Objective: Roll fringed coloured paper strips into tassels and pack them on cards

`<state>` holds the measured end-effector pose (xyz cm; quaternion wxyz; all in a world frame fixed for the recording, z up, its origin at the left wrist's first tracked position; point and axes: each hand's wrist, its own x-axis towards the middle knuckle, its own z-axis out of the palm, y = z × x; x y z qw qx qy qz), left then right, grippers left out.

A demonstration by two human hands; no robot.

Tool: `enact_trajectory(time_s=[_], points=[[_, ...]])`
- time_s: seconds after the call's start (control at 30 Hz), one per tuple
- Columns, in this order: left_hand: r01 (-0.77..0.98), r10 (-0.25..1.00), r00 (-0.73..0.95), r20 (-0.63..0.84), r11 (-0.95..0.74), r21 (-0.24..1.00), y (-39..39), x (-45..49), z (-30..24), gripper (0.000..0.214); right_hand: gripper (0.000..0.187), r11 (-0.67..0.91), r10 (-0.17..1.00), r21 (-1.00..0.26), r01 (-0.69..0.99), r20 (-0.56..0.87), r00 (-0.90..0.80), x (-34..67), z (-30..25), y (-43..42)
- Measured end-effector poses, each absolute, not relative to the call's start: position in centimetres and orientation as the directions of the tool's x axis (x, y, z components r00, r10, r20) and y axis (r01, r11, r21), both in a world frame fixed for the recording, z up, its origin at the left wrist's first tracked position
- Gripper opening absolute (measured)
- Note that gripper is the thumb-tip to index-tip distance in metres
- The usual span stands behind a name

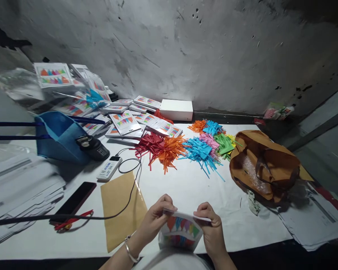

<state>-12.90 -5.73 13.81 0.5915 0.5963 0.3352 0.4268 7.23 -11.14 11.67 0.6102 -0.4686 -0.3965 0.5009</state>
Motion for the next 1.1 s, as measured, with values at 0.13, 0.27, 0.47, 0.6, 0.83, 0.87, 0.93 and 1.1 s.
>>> enact_trajectory(time_s=[0.13,0.27,0.47,0.6,0.83,0.87,0.93,1.1], points=[[-0.143,0.916,0.377,0.134,-0.085,0.986,-6.3,-12.7,13.6,0.024,0.019,0.167,0.97,-0.98,-0.111,0.143,0.195,7.2,11.4,-11.0],[-0.031,0.867,0.49,0.086,-0.082,0.996,-6.3,-12.9,14.5,0.02,0.022,0.412,0.897,-0.903,0.119,0.425,0.119,8.0,11.6,-10.6],[0.107,0.909,0.414,0.053,-0.107,0.989,-6.5,-12.4,14.0,0.016,0.032,0.712,0.628,-0.361,0.603,0.712,-0.315,10.3,11.7,-10.3],[0.106,0.921,0.384,0.064,-0.113,0.988,-6.6,-11.9,13.5,0.015,0.034,0.723,0.572,-0.154,0.673,0.68,-0.459,11.2,11.6,-10.1],[0.086,0.93,0.364,0.049,-0.086,0.993,-6.2,-11.4,13.4,0.016,0.035,0.732,0.54,-0.069,0.678,0.665,-0.515,11.5,12.1,-9.2],[0.09,0.926,0.373,0.048,-0.088,0.992,-6.2,-11.4,13.4,0.016,0.035,0.724,0.549,-0.073,0.686,0.663,-0.509,11.4,12.2,-9.2],[0.099,0.915,0.4,0.054,-0.102,0.99,-6.1,-11.4,13.6,0.017,0.035,0.712,0.562,-0.073,0.698,0.655,-0.505,11.0,12.3,-9.1],[0.114,0.931,0.362,0.052,-0.1,0.988,-6.3,-11.3,13.3,0.017,0.038,0.702,0.568,-0.074,0.708,0.659,-0.494,10.6,12.0,-8.9]])
